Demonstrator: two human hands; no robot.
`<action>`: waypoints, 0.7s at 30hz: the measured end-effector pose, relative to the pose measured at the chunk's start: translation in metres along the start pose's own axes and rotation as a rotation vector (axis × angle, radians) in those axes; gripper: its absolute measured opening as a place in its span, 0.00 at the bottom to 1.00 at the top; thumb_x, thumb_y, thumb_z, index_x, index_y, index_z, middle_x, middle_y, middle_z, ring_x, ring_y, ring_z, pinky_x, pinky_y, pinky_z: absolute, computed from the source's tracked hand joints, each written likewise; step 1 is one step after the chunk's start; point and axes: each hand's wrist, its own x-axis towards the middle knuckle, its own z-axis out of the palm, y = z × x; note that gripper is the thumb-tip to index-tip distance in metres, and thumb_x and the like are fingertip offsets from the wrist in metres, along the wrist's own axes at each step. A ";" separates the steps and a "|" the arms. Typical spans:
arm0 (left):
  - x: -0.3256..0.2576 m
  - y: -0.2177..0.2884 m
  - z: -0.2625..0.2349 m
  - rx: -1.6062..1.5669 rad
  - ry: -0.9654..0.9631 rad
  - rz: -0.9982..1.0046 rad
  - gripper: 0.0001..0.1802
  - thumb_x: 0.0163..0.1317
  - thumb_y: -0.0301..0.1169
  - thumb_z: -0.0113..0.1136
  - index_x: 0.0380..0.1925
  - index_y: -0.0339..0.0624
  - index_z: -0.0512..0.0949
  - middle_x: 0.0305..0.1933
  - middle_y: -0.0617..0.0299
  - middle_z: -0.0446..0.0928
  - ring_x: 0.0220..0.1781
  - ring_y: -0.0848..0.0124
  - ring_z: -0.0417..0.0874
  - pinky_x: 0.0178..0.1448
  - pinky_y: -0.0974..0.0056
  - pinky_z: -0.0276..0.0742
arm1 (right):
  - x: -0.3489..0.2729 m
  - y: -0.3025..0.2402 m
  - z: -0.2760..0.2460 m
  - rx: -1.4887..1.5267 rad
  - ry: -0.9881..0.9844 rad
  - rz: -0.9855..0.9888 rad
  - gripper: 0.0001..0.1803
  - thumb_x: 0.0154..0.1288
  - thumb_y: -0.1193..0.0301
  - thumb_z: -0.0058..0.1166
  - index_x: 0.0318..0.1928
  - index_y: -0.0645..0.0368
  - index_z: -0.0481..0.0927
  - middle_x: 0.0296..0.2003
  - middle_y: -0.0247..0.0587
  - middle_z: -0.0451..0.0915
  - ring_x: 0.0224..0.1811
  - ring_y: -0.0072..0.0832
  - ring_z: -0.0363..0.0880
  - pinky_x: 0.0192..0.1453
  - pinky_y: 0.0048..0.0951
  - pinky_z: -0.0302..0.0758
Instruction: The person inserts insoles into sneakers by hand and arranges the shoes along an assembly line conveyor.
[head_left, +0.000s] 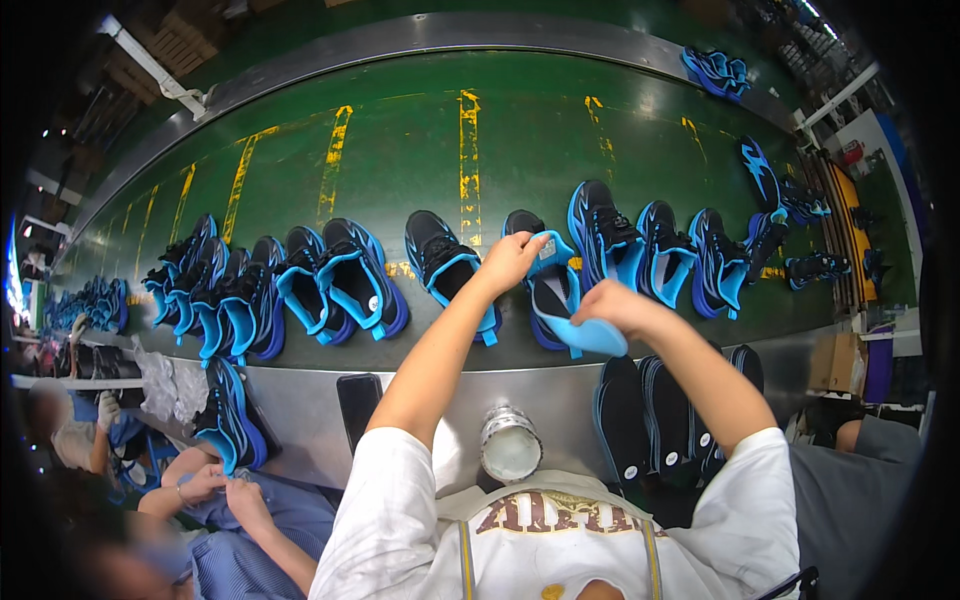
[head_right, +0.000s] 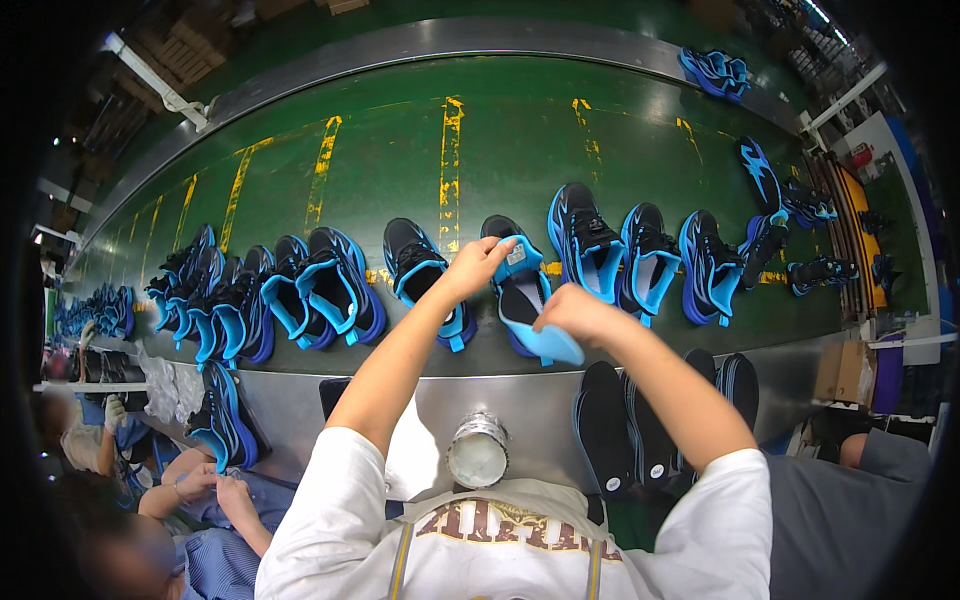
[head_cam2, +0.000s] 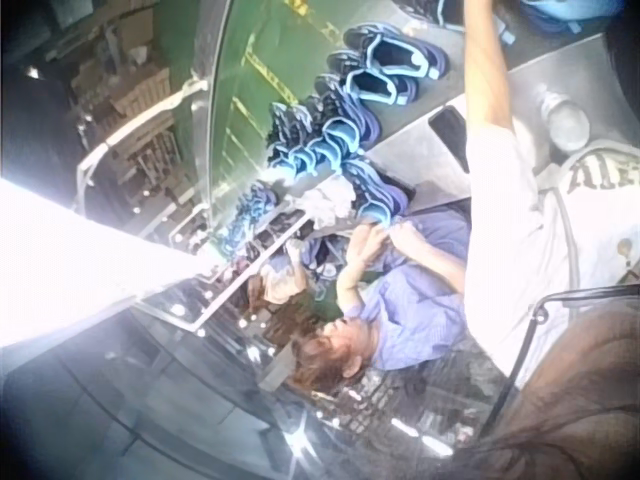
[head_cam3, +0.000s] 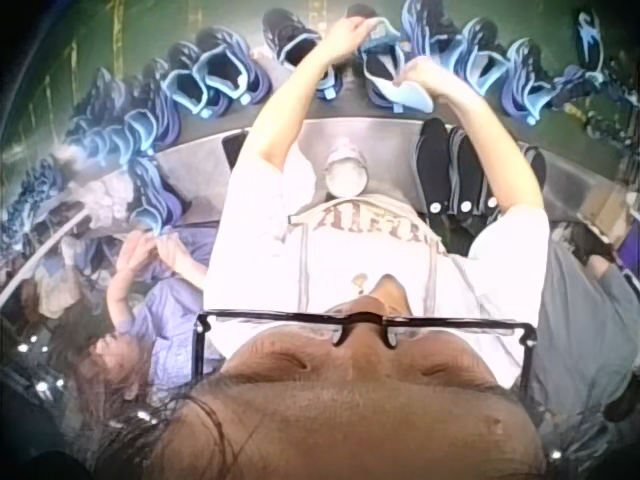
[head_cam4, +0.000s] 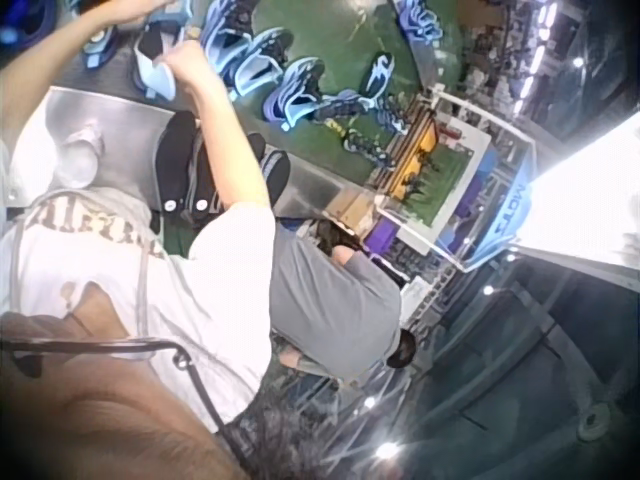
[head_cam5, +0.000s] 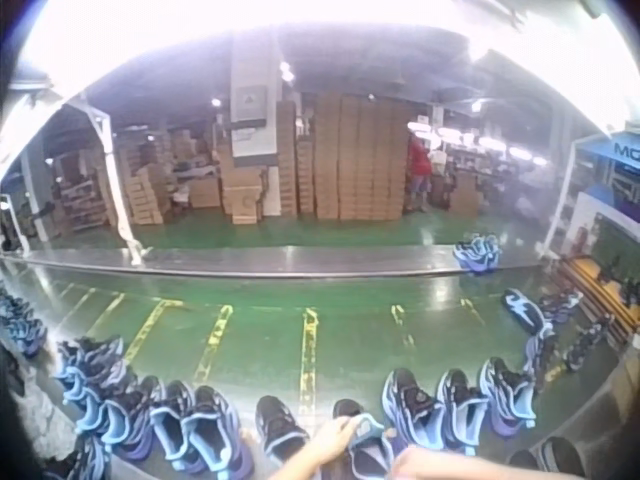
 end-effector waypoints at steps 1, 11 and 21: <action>-0.002 -0.001 0.003 -0.027 0.035 -0.003 0.26 0.57 0.48 0.45 0.27 0.31 0.73 0.17 0.57 0.69 0.23 0.73 0.68 0.29 0.66 0.66 | -0.003 -0.004 -0.008 0.150 0.020 0.093 0.10 0.37 0.72 0.58 0.19 0.68 0.77 0.15 0.40 0.73 0.19 0.23 0.70 0.23 0.26 0.67; -0.006 -0.003 0.013 -0.072 0.049 0.019 0.24 0.58 0.47 0.45 0.21 0.32 0.71 0.15 0.60 0.65 0.21 0.75 0.64 0.27 0.67 0.63 | 0.048 0.043 0.044 -0.802 0.378 -0.268 0.07 0.48 0.78 0.45 0.29 0.65 0.74 0.39 0.55 0.67 0.38 0.43 0.73 0.41 0.34 0.72; -0.009 0.001 0.024 -0.271 0.047 -0.034 0.24 0.56 0.47 0.49 0.21 0.33 0.72 0.16 0.67 0.64 0.23 0.79 0.61 0.26 0.70 0.60 | 0.017 0.026 0.033 -0.886 0.292 -0.116 0.13 0.44 0.67 0.51 0.28 0.65 0.77 0.31 0.55 0.72 0.35 0.45 0.71 0.40 0.38 0.71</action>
